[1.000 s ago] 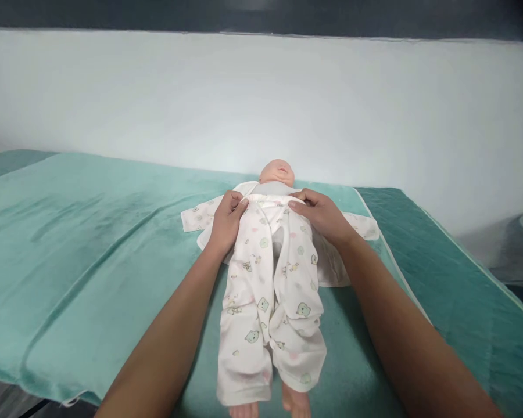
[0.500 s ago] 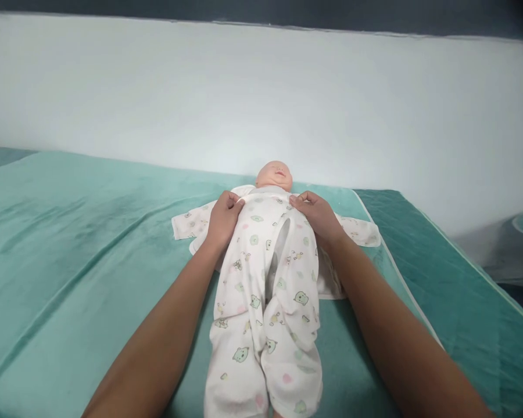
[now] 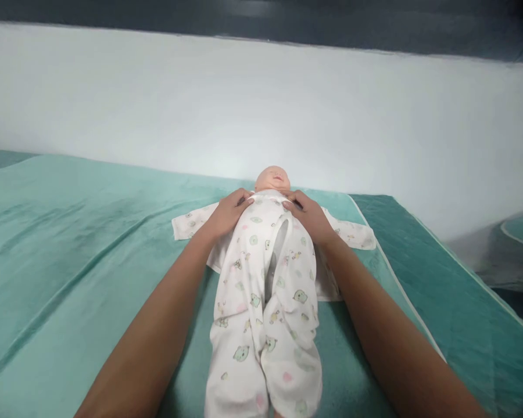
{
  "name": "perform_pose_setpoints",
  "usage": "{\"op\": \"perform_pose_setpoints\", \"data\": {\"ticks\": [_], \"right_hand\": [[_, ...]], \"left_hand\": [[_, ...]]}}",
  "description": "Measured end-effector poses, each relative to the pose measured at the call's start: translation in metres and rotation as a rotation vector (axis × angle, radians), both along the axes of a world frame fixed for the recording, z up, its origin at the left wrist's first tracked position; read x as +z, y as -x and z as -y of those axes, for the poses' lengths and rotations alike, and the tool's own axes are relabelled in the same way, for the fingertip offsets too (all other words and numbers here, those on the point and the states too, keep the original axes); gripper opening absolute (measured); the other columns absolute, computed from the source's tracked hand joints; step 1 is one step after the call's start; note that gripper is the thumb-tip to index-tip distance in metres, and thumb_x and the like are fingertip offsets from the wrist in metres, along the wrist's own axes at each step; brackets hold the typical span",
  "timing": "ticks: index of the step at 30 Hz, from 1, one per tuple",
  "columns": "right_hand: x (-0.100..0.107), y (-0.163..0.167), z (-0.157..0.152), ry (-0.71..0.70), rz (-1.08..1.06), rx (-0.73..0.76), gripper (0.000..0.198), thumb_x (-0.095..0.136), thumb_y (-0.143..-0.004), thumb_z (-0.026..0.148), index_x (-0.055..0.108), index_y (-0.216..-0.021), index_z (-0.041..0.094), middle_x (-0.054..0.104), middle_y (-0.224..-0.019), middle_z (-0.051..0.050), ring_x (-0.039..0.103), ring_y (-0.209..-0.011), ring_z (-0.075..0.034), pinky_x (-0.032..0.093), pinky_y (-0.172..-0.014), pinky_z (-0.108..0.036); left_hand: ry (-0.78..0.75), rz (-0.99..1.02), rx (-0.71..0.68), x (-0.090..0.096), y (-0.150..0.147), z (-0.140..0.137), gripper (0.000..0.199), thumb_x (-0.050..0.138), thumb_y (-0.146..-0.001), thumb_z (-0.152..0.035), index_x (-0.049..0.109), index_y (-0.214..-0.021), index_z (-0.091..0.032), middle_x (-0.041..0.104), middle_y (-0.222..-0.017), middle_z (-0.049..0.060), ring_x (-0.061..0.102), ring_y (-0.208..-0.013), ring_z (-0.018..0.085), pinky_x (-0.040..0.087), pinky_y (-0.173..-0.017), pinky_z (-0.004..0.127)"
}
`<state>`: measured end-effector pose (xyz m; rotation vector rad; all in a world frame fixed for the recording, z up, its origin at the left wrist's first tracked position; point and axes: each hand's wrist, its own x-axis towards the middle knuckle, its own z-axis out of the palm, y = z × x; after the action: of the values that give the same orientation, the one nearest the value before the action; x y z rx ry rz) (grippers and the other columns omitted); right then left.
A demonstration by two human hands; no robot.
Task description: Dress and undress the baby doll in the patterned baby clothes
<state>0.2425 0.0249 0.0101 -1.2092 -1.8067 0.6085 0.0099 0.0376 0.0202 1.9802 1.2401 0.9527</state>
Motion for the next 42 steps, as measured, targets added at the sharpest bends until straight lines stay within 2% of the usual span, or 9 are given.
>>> {"op": "perform_pose_setpoints", "data": {"ticks": [4,13,16,20,27,30,33,37,42], "right_hand": [[0.008,0.003,-0.006,0.036,0.16,-0.135,0.023,0.048,-0.089,0.045,0.05,-0.079,0.024,0.062,-0.081,0.0,0.054,-0.078,-0.02,0.037,-0.073,-0.032],[0.011,0.008,-0.03,0.054,0.181,-0.263,0.019,0.051,-0.084,0.037,0.047,-0.073,0.023,0.058,-0.072,0.001,0.049,-0.069,-0.017,0.033,-0.067,-0.03],[0.004,0.008,-0.028,0.053,0.029,-0.227,0.016,0.056,-0.081,0.037,0.052,-0.075,0.023,0.062,-0.076,0.0,0.053,-0.073,-0.018,0.039,-0.07,-0.031],[-0.004,0.003,-0.014,-0.047,-0.049,-0.095,0.024,0.053,-0.086,0.038,0.069,-0.099,0.024,0.07,-0.106,-0.004,0.061,-0.099,-0.023,0.043,-0.089,-0.038],[-0.014,-0.002,0.014,-0.045,-0.113,-0.028,0.033,0.048,-0.09,0.036,0.071,-0.113,0.028,0.066,-0.129,-0.002,0.056,-0.121,-0.024,0.037,-0.107,-0.043],[-0.024,-0.002,0.025,-0.054,-0.188,-0.104,0.034,0.049,-0.088,0.034,0.07,-0.112,0.024,0.065,-0.129,-0.005,0.055,-0.122,-0.023,0.036,-0.109,-0.041],[-0.031,-0.003,0.037,-0.076,-0.204,-0.302,0.03,0.051,-0.083,0.034,0.07,-0.103,0.021,0.068,-0.118,-0.009,0.058,-0.113,-0.024,0.041,-0.102,-0.042],[-0.03,-0.008,0.048,0.104,-0.167,-0.48,0.022,0.056,-0.076,0.037,0.066,-0.085,0.02,0.07,-0.09,-0.008,0.062,-0.087,-0.024,0.047,-0.082,-0.039],[-0.026,-0.021,0.047,0.312,-0.035,-0.371,0.02,0.051,-0.074,0.035,0.062,-0.066,0.02,0.069,-0.074,-0.004,0.058,-0.078,-0.024,0.044,-0.072,-0.036]], "left_hand": [[-0.012,-0.061,0.121,0.001,-0.001,-0.014,0.026,0.044,-0.093,-0.041,0.046,-0.076,-0.021,0.06,-0.081,-0.001,0.053,-0.079,0.017,0.038,-0.073,0.03],[-0.068,-0.164,0.309,-0.015,-0.01,-0.041,0.014,0.045,-0.09,-0.031,0.049,-0.08,-0.022,0.057,-0.074,0.001,0.052,-0.072,0.019,0.037,-0.067,0.031],[-0.088,-0.103,0.236,-0.019,-0.009,-0.038,0.014,0.049,-0.088,-0.029,0.059,-0.096,-0.024,0.066,-0.089,0.001,0.06,-0.083,0.019,0.043,-0.077,0.032],[-0.2,-0.152,0.093,-0.023,-0.006,-0.028,0.038,0.041,-0.092,-0.025,0.064,-0.121,-0.034,0.065,-0.123,0.002,0.06,-0.113,0.022,0.038,-0.101,0.039],[-0.229,-0.37,0.085,-0.029,-0.001,-0.009,0.051,0.043,-0.092,-0.028,0.049,-0.141,-0.039,0.055,-0.142,0.003,0.046,-0.131,0.028,0.029,-0.109,0.048],[-0.226,-0.352,0.088,-0.029,0.003,0.003,0.051,0.041,-0.094,-0.031,0.045,-0.145,-0.034,0.05,-0.148,0.004,0.041,-0.137,0.027,0.024,-0.114,0.047],[-0.237,-0.292,0.013,-0.029,0.011,0.015,0.051,0.032,-0.098,-0.037,0.037,-0.149,-0.034,0.041,-0.155,0.001,0.034,-0.142,0.023,0.02,-0.118,0.042],[-0.263,-0.267,-0.062,-0.03,0.02,0.025,0.052,0.029,-0.1,-0.037,0.031,-0.151,-0.032,0.032,-0.159,0.001,0.024,-0.147,0.018,0.018,-0.121,0.038],[-0.396,-0.347,0.128,-0.022,0.007,0.033,0.039,0.04,-0.095,-0.022,0.051,-0.132,-0.021,0.046,-0.141,0.012,0.035,-0.132,0.026,0.032,-0.112,0.043]]}}
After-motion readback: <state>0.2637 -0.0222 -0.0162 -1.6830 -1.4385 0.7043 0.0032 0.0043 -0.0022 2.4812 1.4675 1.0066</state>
